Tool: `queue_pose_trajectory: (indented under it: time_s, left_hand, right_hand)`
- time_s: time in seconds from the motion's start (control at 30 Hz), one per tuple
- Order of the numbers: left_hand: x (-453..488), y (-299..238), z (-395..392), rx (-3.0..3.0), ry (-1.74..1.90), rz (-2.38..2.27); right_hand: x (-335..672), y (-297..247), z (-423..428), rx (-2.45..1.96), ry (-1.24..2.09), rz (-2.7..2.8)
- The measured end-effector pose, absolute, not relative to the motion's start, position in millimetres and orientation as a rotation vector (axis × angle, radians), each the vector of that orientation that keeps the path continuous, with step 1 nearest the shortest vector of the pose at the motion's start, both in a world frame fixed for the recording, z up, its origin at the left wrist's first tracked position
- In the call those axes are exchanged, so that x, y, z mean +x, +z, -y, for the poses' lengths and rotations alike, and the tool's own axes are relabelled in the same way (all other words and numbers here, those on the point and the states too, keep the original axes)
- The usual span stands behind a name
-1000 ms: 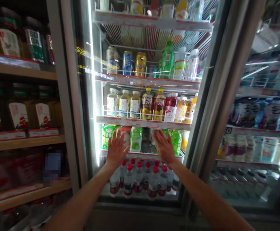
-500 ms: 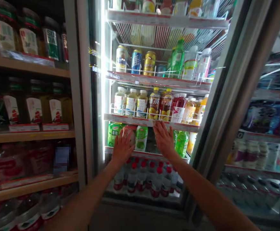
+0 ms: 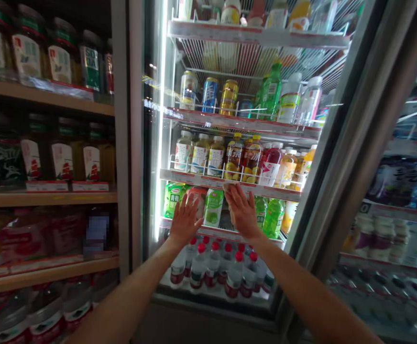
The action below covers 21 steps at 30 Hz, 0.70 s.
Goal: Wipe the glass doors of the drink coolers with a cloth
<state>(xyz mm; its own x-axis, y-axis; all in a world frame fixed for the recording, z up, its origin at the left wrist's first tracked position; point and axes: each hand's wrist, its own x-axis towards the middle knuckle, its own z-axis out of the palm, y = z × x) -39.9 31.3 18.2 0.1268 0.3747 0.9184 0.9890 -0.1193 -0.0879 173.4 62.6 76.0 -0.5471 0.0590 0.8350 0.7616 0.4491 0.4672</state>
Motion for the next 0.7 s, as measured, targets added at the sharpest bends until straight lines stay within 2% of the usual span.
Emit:
queue_pose_trajectory:
  time_s: [0.17, 0.37, 0.57, 0.7]
  left_hand:
    - [-41, 18, -30, -1.623, -0.978, 1.364]
    - [-43, 18, -30, -1.63, -0.971, 1.342]
    - [-44, 18, -29, -1.633, -0.935, 1.365]
    - [-45, 17, -29, -1.63, -0.942, 1.324]
  right_hand:
    - [180, 53, -56, -0.388, -1.266, 2.247]
    - [169, 107, -66, -0.682, -1.146, 1.848]
    - [179, 72, -56, -0.42, -1.325, 2.191]
    - [184, 105, -65, -0.578, -1.241, 1.963]
